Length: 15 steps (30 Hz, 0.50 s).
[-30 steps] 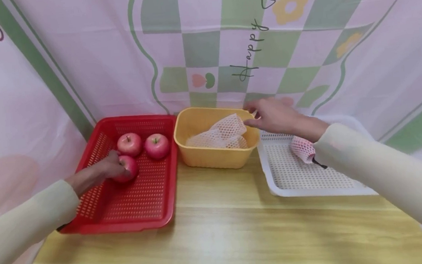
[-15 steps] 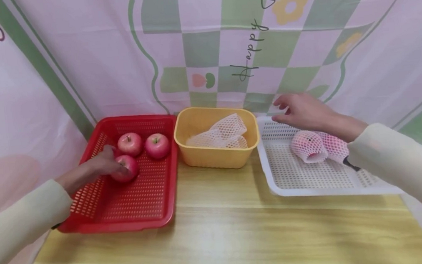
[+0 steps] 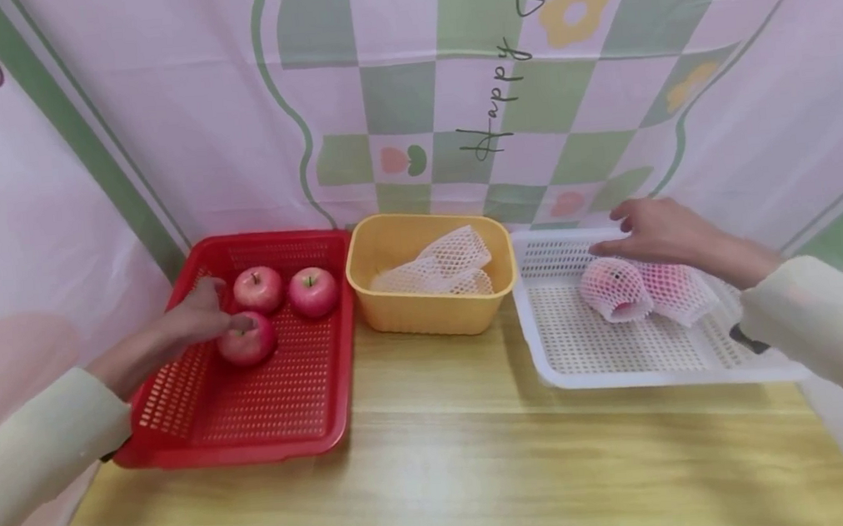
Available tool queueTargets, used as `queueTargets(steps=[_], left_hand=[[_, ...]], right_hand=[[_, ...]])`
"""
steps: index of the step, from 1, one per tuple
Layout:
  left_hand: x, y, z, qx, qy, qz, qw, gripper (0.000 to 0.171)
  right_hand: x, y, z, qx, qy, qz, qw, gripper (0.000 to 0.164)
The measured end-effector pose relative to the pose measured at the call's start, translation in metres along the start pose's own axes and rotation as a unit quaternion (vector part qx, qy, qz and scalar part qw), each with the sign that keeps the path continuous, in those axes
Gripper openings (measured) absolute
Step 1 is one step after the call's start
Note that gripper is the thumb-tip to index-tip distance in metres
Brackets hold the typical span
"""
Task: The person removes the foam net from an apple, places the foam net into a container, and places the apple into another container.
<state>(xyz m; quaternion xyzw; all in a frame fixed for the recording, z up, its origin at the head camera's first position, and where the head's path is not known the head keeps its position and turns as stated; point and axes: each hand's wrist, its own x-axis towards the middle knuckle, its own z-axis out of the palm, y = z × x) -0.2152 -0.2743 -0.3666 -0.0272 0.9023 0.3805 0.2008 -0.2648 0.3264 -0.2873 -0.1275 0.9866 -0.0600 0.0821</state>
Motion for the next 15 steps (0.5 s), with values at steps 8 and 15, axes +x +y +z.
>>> queueTargets(steps=[8,15], left_hand=[[-0.006,0.011,0.002,-0.011,0.0,0.033,0.9994,0.087],[-0.014,0.027,0.008,0.009,-0.004,0.03,0.9995,0.102]], right_hand=[[-0.01,0.027,0.01,-0.009,-0.034,0.023,0.999,0.081],[-0.013,0.04,0.027,0.001,-0.052,0.051,0.997,0.086]])
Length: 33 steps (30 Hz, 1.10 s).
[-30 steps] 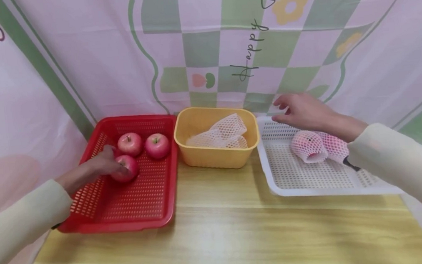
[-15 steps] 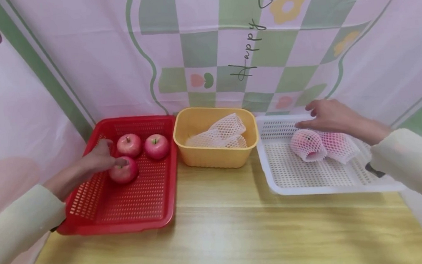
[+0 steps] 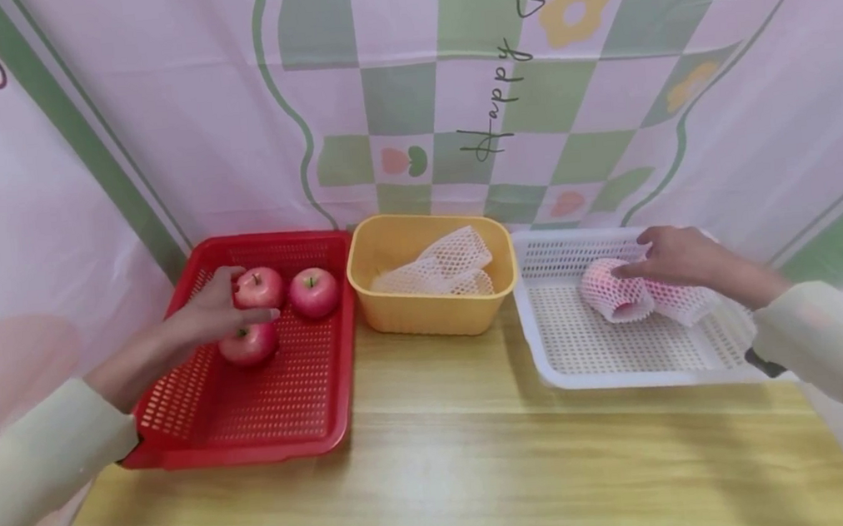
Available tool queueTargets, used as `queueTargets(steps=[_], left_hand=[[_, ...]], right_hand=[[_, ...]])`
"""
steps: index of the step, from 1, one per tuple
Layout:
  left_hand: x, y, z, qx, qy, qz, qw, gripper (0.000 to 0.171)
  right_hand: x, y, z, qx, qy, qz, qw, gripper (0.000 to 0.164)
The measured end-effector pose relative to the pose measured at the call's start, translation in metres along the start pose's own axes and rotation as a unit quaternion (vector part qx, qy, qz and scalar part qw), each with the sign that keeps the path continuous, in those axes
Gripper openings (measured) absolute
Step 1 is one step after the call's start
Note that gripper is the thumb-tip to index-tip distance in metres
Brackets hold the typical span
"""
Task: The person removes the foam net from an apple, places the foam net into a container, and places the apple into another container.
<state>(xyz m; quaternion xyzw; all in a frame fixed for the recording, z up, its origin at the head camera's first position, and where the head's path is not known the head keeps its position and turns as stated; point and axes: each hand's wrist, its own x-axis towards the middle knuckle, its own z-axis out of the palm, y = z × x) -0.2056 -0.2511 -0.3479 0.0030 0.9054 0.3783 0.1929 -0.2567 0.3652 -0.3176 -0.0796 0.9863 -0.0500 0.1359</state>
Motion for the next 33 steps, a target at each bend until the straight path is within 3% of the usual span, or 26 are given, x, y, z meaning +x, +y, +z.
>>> queueTargets(steps=[7,15,20,27,33], left_hand=[[-0.009,0.017,0.015,0.021,0.011,0.024,0.9994,0.099],[-0.019,0.033,0.03,0.027,0.023,0.039,0.9986,0.099],[-0.022,0.041,0.037,0.017,0.016,0.056,0.9982,0.096],[-0.031,0.049,0.045,0.019,0.02,0.108,0.9937,0.096],[-0.041,0.055,0.055,0.044,0.032,0.113,0.9921,0.094]], right_hand=[[0.002,0.011,0.019,0.013,-0.001,-0.004,1.0,0.087],[0.003,0.017,0.034,0.04,-0.018,0.023,0.999,0.087],[0.006,0.02,0.041,0.059,-0.016,0.033,0.998,0.074],[0.01,0.014,0.046,0.084,-0.016,0.039,0.996,0.058],[0.017,0.01,0.051,0.098,-0.016,0.038,0.994,0.044]])
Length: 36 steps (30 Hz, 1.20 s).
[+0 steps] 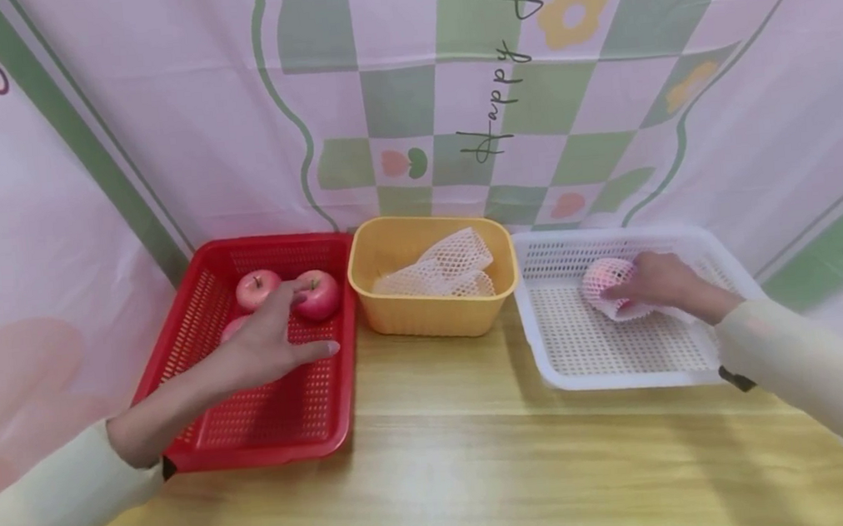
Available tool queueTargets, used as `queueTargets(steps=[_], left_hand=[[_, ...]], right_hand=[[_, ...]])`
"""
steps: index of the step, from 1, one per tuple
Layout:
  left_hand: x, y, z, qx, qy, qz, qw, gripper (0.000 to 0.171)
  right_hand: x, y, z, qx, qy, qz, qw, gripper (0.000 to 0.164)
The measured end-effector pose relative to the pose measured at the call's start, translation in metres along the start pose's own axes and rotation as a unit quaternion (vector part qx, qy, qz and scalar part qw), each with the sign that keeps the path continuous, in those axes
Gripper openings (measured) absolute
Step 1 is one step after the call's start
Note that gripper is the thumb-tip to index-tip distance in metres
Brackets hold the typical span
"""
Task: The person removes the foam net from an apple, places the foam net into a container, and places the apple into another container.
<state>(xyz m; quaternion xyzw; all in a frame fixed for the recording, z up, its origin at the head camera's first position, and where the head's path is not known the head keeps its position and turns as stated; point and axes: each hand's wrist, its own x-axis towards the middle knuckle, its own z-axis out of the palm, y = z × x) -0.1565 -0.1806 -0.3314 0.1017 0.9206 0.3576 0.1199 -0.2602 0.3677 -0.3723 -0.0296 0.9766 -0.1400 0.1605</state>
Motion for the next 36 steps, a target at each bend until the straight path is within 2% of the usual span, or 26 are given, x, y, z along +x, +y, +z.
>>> queueTargets(steps=[3,9,19,27,36], left_hand=[[-0.004,0.004,0.005,-0.004,0.0,0.02,0.9998,0.094],[-0.012,0.014,0.019,0.003,-0.006,0.066,0.9978,0.091],[-0.023,0.03,0.041,0.011,-0.048,0.065,0.9967,0.092],[-0.03,0.033,0.055,0.006,-0.055,0.106,0.9928,0.091],[-0.033,0.039,0.065,-0.007,-0.08,0.091,0.9926,0.092]], right_hand=[[0.003,-0.001,0.003,0.009,-0.01,0.014,1.0,0.042],[0.006,-0.007,0.005,-0.006,-0.019,0.031,0.999,0.044],[0.017,-0.01,0.01,0.001,-0.022,0.031,0.999,0.044],[0.024,-0.011,0.013,0.007,-0.029,0.037,0.999,0.045],[0.027,-0.012,0.016,0.012,-0.028,0.052,0.998,0.047]])
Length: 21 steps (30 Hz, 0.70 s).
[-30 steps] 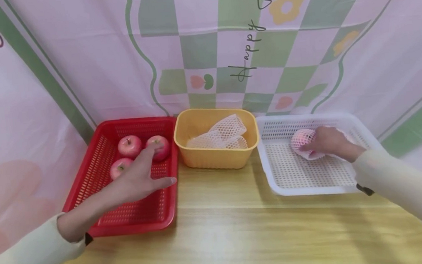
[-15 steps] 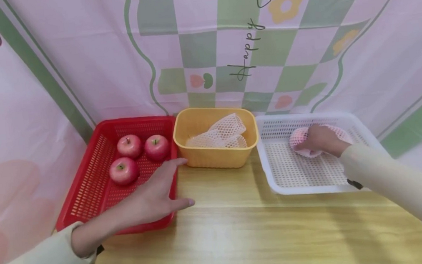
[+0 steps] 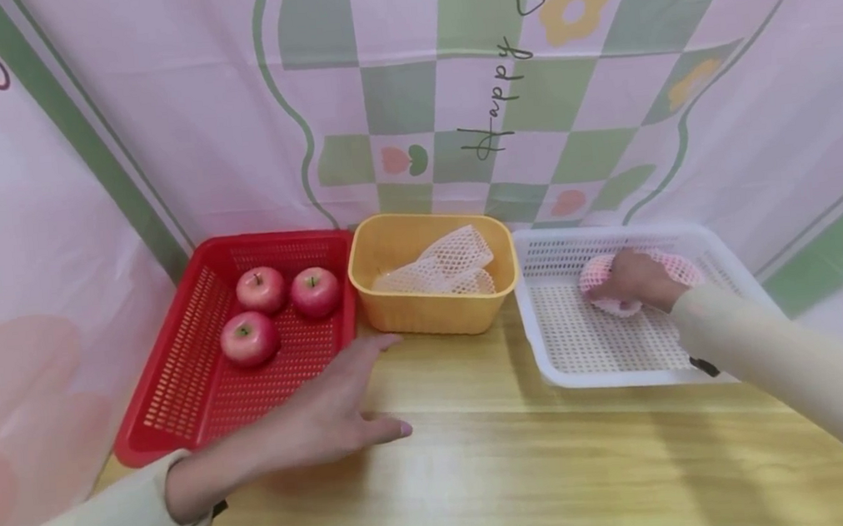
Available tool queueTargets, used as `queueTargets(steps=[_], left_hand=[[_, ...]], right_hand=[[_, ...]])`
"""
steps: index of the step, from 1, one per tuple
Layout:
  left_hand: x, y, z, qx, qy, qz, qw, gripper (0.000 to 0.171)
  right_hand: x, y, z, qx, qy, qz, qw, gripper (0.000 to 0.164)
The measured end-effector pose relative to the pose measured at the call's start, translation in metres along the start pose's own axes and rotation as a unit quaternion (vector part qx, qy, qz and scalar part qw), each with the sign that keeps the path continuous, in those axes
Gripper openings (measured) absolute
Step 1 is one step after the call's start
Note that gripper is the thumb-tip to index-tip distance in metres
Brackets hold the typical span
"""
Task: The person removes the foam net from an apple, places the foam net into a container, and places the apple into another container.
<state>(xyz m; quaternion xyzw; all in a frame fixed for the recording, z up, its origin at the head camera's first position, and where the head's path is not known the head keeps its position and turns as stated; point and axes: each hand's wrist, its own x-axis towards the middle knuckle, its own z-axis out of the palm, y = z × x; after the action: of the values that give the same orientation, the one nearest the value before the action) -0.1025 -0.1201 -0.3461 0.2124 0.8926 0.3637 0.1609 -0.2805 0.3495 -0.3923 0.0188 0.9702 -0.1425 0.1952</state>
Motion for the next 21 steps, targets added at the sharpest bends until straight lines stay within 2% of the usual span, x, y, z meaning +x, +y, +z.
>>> queueTargets(steps=[7,12,17,21], left_hand=[[-0.002,0.002,0.008,0.003,-0.01,-0.013,0.9999,0.093],[-0.001,0.003,0.01,0.004,-0.014,-0.015,0.9998,0.094],[-0.002,0.002,0.011,0.002,-0.014,-0.006,0.9999,0.094],[-0.003,-0.001,0.013,-0.006,-0.011,0.007,0.9999,0.092]], right_hand=[[-0.001,0.002,-0.001,0.015,-0.001,-0.012,1.0,0.044],[-0.011,-0.003,-0.003,0.011,-0.005,-0.017,1.0,0.043],[-0.023,-0.014,-0.003,0.011,0.001,-0.032,0.999,0.043],[-0.026,-0.015,-0.002,0.009,0.013,-0.053,0.998,0.046]])
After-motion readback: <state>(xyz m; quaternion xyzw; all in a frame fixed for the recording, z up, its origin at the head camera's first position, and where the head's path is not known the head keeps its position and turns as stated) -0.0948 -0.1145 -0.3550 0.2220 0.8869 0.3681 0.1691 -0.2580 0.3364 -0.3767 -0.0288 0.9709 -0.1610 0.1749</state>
